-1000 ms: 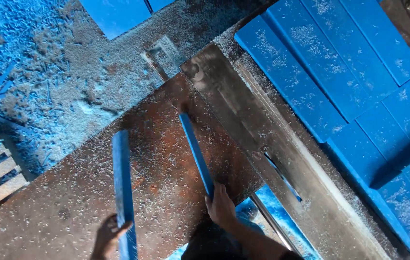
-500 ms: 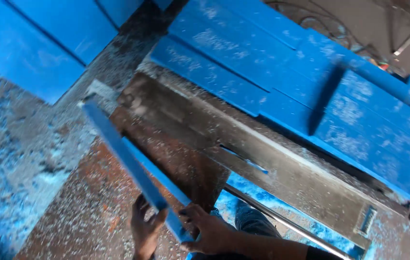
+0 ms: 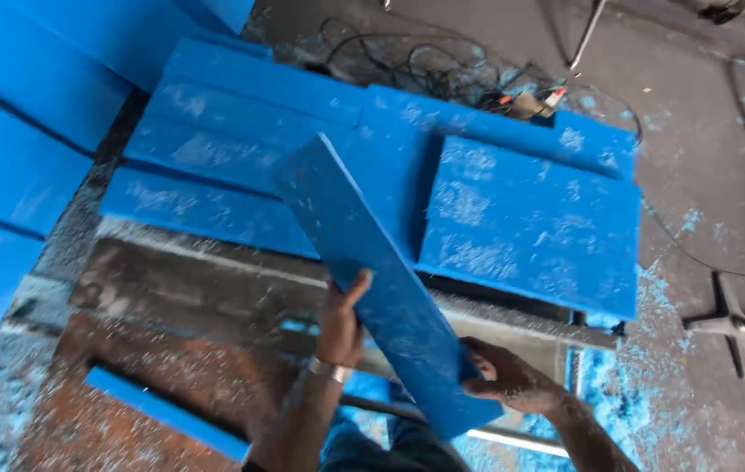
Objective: Cutting large blue plastic sheets into smaller uniform blocks using a sliding table saw and finishing the edges with a power sander.
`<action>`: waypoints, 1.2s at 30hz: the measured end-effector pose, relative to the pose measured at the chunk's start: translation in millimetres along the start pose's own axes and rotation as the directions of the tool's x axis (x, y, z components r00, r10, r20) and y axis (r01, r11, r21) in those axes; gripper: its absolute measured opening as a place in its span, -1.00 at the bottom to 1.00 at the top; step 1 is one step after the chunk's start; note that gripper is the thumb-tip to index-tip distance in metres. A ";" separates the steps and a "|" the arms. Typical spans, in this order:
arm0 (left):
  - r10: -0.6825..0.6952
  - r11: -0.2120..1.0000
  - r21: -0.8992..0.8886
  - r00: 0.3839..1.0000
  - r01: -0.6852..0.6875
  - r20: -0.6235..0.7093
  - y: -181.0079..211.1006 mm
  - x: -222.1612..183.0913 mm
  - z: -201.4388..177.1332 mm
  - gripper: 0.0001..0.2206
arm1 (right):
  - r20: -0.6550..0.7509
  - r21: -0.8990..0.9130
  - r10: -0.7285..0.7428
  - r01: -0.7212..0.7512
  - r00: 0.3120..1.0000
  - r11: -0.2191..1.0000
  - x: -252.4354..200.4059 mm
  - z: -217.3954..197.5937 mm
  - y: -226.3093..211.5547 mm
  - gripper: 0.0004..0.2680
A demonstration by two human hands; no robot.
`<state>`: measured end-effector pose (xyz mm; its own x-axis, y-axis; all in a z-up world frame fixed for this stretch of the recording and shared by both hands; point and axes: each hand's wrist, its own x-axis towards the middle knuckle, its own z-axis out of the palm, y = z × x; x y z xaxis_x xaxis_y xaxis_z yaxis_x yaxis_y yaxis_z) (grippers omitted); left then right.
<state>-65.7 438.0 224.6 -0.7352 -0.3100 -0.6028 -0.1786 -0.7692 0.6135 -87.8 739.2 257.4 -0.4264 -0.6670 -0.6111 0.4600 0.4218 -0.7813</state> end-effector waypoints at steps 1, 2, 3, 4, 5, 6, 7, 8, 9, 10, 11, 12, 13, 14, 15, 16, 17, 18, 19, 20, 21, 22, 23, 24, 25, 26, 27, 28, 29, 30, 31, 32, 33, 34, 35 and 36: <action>0.004 1.000 -0.001 1.000 -0.004 0.009 -15.1 1.0 27.4 -0.60 | -0.006 -0.005 -0.006 0.006 1.000 1.000 -0.1 -20.0 -2.6 -0.40; 0.007 1.000 0.003 1.000 -0.007 -0.019 -30.4 2.4 54.2 -0.60 | -0.221 -0.317 -0.071 -0.003 0.973 0.948 0.5 -39.8 -4.9 -0.32; -0.002 1.000 0.014 0.998 0.003 -0.058 -48.9 -1.9 75.3 -0.59 | -0.396 -0.576 -0.177 -0.094 0.901 0.812 -2.6 -53.7 -1.9 -0.24; -0.010 1.000 0.017 0.998 0.011 -0.060 -75.3 8.5 96.0 -0.59 | -0.399 -0.570 -0.169 -0.099 0.902 0.816 6.5 -68.2 1.1 -0.24; 0.007 0.999 -0.032 1.000 -0.008 -0.023 -101.5 17.5 115.1 -0.58 | -0.492 -0.687 -0.226 -0.215 0.841 0.694 15.6 -81.2 4.6 -0.06; 0.027 0.996 -0.082 1.000 -0.025 0.014 -128.1 26.5 134.0 -0.56 | -0.560 -0.763 -0.302 -0.339 0.772 0.550 24.7 -94.4 8.3 0.13; 0.015 0.997 -0.072 1.000 -0.014 0.017 -144.9 34.3 152.6 -0.56 | -0.570 -0.753 -0.292 -0.346 0.768 0.559 29.6 -117.0 2.6 0.13; -0.045 0.999 -0.003 0.999 0.045 0.015 -161.8 41.9 171.0 -0.52 | -0.650 -0.690 -0.233 -0.434 0.724 0.579 34.4 -139.8 -2.9 0.10; -0.100 0.993 0.061 0.995 0.099 0.007 -177.8 50.5 190.0 -0.46 | -0.718 -0.624 -0.175 -0.512 0.673 0.590 40.6 -164.2 -10.1 0.09; -0.107 0.992 0.068 0.994 0.106 0.008 -180.6 66.2 201.5 -0.46 | -0.723 -0.617 -0.168 -0.516 0.670 0.594 39.3 -191.1 -20.1 0.09; -0.084 0.975 0.218 0.981 0.045 0.174 -184.0 80.7 210.9 -0.49 | -0.737 -0.591 -0.188 -0.484 0.650 0.646 37.7 -216.0 -28.2 0.02; -0.087 0.936 0.349 0.938 -0.039 0.337 -187.1 95.3 219.7 -0.47 | -0.751 -0.564 -0.205 -0.448 0.627 0.694 36.4 -240.6 -36.0 -0.05; -0.097 0.933 0.358 0.937 -0.031 0.334 -194.3 104.9 214.0 -0.47 | -0.755 -0.555 -0.195 -0.451 0.626 0.699 39.4 -266.4 -47.1 -0.05; 0.083 0.485 0.723 0.849 -0.492 0.522 -200.6 114.3 207.5 -0.29 | -0.733 -0.627 -0.265 -0.472 0.627 0.620 42.8 -291.7 -58.2 -0.05; 0.087 -0.220 0.669 0.669 -0.710 0.739 -205.5 126.7 202.7 -0.08 | -0.697 -0.697 -0.340 -0.486 0.631 0.527 49.2 -319.6 -72.1 -0.04; 0.086 -0.222 0.670 0.670 -0.708 0.737 -200.4 125.8 209.5 -0.08 | -0.697 -0.697 -0.339 -0.484 0.632 0.529 59.7 -350.8 -70.7 -0.04; -0.058 -0.341 0.669 0.725 -0.660 0.686 -194.4 124.1 214.2 -0.02 | -0.645 -0.748 -0.379 -0.447 0.663 0.491 72.4 -380.4 -68.8 -0.03; -0.190 -0.457 0.643 0.773 -0.615 0.605 -187.9 122.7 218.6 0.13 | -0.591 -0.794 -0.416 -0.407 0.692 0.450 86.2 -409.4 -67.0 -0.01; -0.189 -0.459 0.646 0.778 -0.609 0.599 -179.9 118.0 225.3 0.13 | -0.586 -0.797 -0.414 -0.402 0.696 0.452 96.3 -426.7 -67.6 -0.01; -0.265 -0.463 0.663 0.806 -0.588 0.530 -171.6 113.3 231.8 0.13 | -0.539 -0.824 -0.440 -0.342 0.718 0.451 106.7 -443.4 -68.3 -0.02; -0.334 -0.468 0.677 0.823 -0.568 0.459 -163.4 109.6 239.8 0.13 | -0.491 -0.849 -0.470 -0.282 0.734 0.447 116.9 -461.4 -70.6 -0.03; -0.331 -0.470 0.680 0.826 -0.563 0.456 -162.5 112.8 245.9 0.13 | -0.487 -0.851 -0.471 -0.277 0.735 0.446 127.3 -471.6 -75.9 -0.03; -0.350 -0.493 0.671 0.832 -0.554 0.430 -161.8 111.9 248.3 0.14 | -0.460 -0.858 -0.454 -0.251 0.763 0.447 137.7 -477.3 -77.7 -0.03; -0.369 -0.515 0.661 0.837 -0.546 0.404 -160.7 110.8 250.5 0.14 | -0.432 -0.865 -0.437 -0.225 0.789 0.448 148.2 -482.4 -79.5 -0.03; -0.364 -0.520 0.659 0.839 -0.544 0.405 -156.2 112.1 255.2 0.14 | -0.430 -0.866 -0.442 -0.221 0.787 0.449 159.2 -487.1 -78.9 -0.03; -0.388 -0.512 0.667 0.839 -0.541 0.382 -151.6 112.6 259.1 0.12 | -0.408 -0.873 -0.428 -0.208 0.806 0.441 169.8 -490.8 -78.3 -0.02; -0.414 -0.499 0.682 0.838 -0.535 0.355 -149.4 107.8 260.8 0.10 | -0.383 -0.881 -0.406 -0.194 0.830 0.432 177.7 -491.3 -74.7 0.00; -0.412 -0.500 0.684 0.841 -0.530 0.351 -151.1 110.7 261.4 0.10 | -0.378 -0.882 -0.407 -0.190 0.832 0.431 181.9 -493.4 -72.1 0.00; -0.407 -0.497 0.686 0.841 -0.532 0.357 -152.5 112.0 260.6 0.12 | -0.368 -0.885 -0.397 -0.185 0.841 0.428 187.8 -493.5 -69.2 0.00; -0.402 -0.493 0.688 0.840 -0.533 0.363 -153.6 112.8 259.3 0.13 | -0.358 -0.887 -0.388 -0.179 0.849 0.425 193.6 -492.8 -66.3 0.00; -0.399 -0.494 0.693 0.845 -0.525 0.356 -154.4 114.2 258.5 0.13 | -0.349 -0.889 -0.387 -0.171 0.854 0.425 190.4 -487.5 -67.7 0.00; -0.407 -0.485 0.697 0.842 -0.528 0.355 -155.1 114.6 257.4 0.14 | -0.354 -0.875 -0.337 -0.181 0.872 0.449 186.5 -481.5 -69.1 -0.04; -0.415 -0.473 0.701 0.837 -0.534 0.357 -156.3 115.4 257.6 0.15 | -0.359 -0.861 -0.287 -0.196 0.888 0.470 181.0 -477.1 -71.6 -0.08; -0.411 -0.472 0.705 0.840 -0.528 0.354 -156.6 115.7 255.7 0.15 | -0.352 -0.863 -0.287 -0.191 0.891 0.467 181.8 -475.4 -71.2 -0.08; -0.407 -0.456 0.710 0.835 -0.537 0.369 -156.7 116.5 254.8 0.14 | -0.368 -0.858 -0.271 -0.213 0.890 0.467 181.9 -474.6 -72.5 -0.17; -0.403 -0.440 0.714 0.830 -0.545 0.385 -156.6 116.3 253.2 0.13 | -0.383 -0.853 -0.254 -0.235 0.888 0.466 181.5 -472.8 -73.7 -0.27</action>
<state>-288.8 663.9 187.5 -0.7900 0.2678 -0.5515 0.0121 0.9062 0.4227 -567.4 877.5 144.0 -0.7942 -0.4639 -0.3924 -0.3499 0.8772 -0.3288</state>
